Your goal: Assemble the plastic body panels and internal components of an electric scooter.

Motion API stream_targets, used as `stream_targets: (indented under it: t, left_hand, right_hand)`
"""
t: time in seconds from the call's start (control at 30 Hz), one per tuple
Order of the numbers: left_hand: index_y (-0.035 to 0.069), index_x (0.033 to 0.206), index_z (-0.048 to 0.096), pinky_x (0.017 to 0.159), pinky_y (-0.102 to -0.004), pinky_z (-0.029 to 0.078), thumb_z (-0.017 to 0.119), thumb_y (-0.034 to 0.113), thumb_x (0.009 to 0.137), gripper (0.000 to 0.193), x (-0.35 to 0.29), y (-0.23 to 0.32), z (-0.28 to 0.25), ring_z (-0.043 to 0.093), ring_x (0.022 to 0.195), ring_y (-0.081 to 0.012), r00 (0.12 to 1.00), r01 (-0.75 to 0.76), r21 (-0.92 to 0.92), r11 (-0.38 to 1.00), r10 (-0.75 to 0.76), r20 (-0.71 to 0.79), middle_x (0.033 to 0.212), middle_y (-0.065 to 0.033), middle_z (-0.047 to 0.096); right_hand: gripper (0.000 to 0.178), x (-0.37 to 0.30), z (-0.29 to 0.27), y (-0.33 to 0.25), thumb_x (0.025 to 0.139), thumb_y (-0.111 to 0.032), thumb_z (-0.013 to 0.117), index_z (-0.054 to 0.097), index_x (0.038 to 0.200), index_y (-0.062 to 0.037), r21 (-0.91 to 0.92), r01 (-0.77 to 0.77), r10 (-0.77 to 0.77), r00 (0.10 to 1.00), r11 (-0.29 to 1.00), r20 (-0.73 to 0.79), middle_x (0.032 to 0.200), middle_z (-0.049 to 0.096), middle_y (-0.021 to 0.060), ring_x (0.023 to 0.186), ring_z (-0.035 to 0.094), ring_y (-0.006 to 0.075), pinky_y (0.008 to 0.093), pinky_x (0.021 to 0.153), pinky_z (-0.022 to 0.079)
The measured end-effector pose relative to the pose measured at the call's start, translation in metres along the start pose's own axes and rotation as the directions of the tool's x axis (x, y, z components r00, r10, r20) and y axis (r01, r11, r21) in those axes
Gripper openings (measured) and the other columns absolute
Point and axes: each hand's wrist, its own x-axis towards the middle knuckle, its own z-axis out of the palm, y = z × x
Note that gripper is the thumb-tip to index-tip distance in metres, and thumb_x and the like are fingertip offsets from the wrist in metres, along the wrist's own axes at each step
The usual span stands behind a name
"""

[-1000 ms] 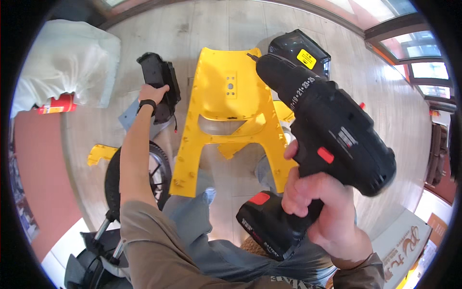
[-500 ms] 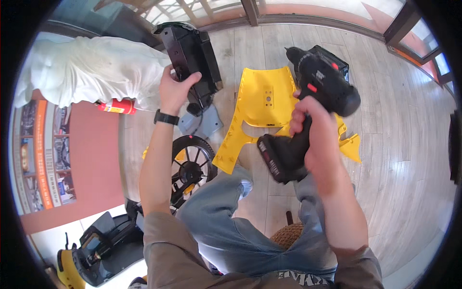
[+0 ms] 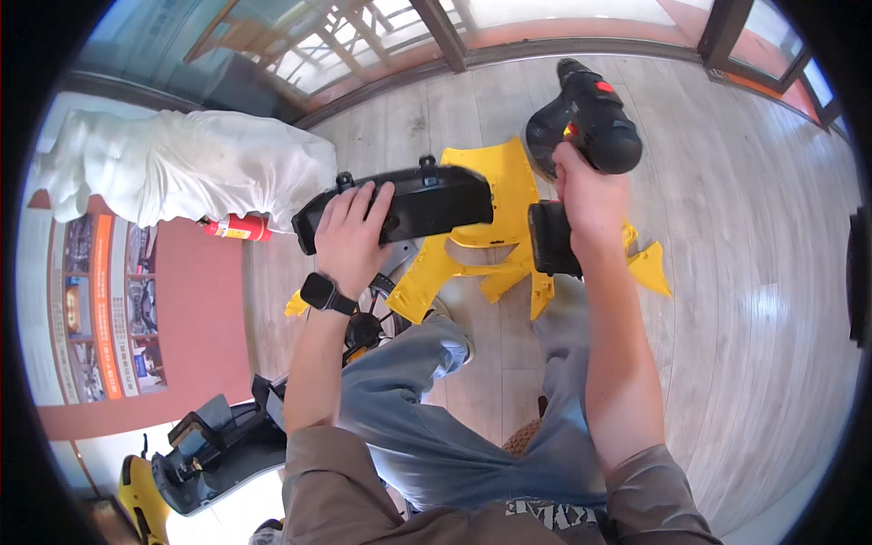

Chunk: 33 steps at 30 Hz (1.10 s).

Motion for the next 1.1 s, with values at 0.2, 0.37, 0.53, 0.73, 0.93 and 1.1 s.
stream_targets:
  t: [0.2, 0.37, 0.53, 0.73, 0.93, 1.1]
  left_hand:
    - [0.016, 0.141, 0.055, 0.113, -0.0475, 0.041, 0.082, 0.005, 0.056, 0.089, -0.022, 0.027, 0.002, 0.052, 0.128, -0.0317, 0.998, -0.042, -0.012, 0.999, 0.042, 0.041, 0.138, -0.0102, 0.057]
    - [0.014, 0.139, 0.055, 0.112, -0.0478, 0.04, 0.081, 0.003, 0.056, 0.088, -0.028, 0.044, 0.01, 0.052, 0.127, -0.0325, 0.996, -0.033, -0.118, 0.992, 0.042, 0.074, 0.137, -0.0108, 0.057]
    - [0.012, 0.135, 0.059, 0.108, -0.044, 0.044, 0.079, 0.003, 0.053, 0.085, -0.034, 0.031, 0.024, 0.055, 0.121, -0.033, 0.999, 0.009, -0.212, 0.977, 0.001, 0.047, 0.132, -0.0095, 0.061]
    - [0.015, 0.136, 0.057, 0.108, -0.0441, 0.043, 0.081, 0.004, 0.054, 0.085, -0.038, 0.01, 0.052, 0.055, 0.122, -0.0319, 0.985, 0.045, -0.242, 0.969, -0.002, 0.172, 0.129, -0.0084, 0.061]
    - [0.013, 0.135, 0.059, 0.099, -0.0427, 0.049, 0.083, 0.012, 0.052, 0.086, -0.019, -0.003, 0.087, 0.058, 0.114, -0.0332, 0.959, -0.019, -0.33, 0.944, 0.111, 0.262, 0.121, -0.0099, 0.065]
    - [0.014, 0.134, 0.06, 0.093, -0.043, 0.053, 0.083, 0.026, 0.056, 0.082, 0.018, 0.001, 0.139, 0.061, 0.107, -0.0338, 0.874, -0.033, -0.348, 0.937, 0.196, 0.445, 0.113, -0.011, 0.069]
  right_hand:
    - [0.04, -0.002, 0.009, 0.006, 0.076, -0.023, 0.076, 0.069, 0.106, 0.002, -0.138, 0.053, -0.05, 0.999, 0.989, 0.019, 0.103, 0.073, 0.0227, 0.101, 0.07, 0.037, 0.0416, 0.09, 0.053]
    - [0.041, -0.003, 0.017, 0.009, 0.075, -0.026, 0.077, 0.069, 0.105, 0.0017, -0.12, 0.162, -0.16, 0.987, 0.979, 0.032, 0.102, 0.073, 0.0226, 0.101, 0.069, 0.0388, 0.0424, 0.09, 0.053]
    - [0.035, 0.003, 0.017, 0.006, 0.076, -0.026, 0.075, 0.071, 0.1, -0.0003, -0.135, 0.189, -0.182, 0.981, 0.973, 0.061, 0.095, 0.075, 0.0194, 0.096, 0.072, 0.0354, 0.0392, 0.088, 0.054]
    - [0.036, 0.001, 0.02, 0.006, 0.076, -0.028, 0.075, 0.072, 0.1, -0.0013, -0.154, 0.23, -0.22, 0.972, 0.961, 0.083, 0.096, 0.075, 0.0179, 0.095, 0.072, 0.0348, 0.0376, 0.087, 0.055]
    - [0.037, -0.014, 0.039, 0.006, 0.077, -0.027, 0.075, 0.071, 0.103, -0.0015, -0.173, 0.251, -0.234, 0.966, 0.952, 0.112, 0.1, 0.074, 0.0193, 0.098, 0.071, 0.0364, 0.0403, 0.089, 0.054]
    - [0.034, -0.006, 0.04, 0.012, 0.078, -0.025, 0.074, 0.071, 0.103, -0.0021, -0.334, 0.341, -0.258, 0.928, 0.879, 0.269, 0.096, 0.074, 0.0184, 0.094, 0.072, 0.0336, 0.038, 0.085, 0.054]
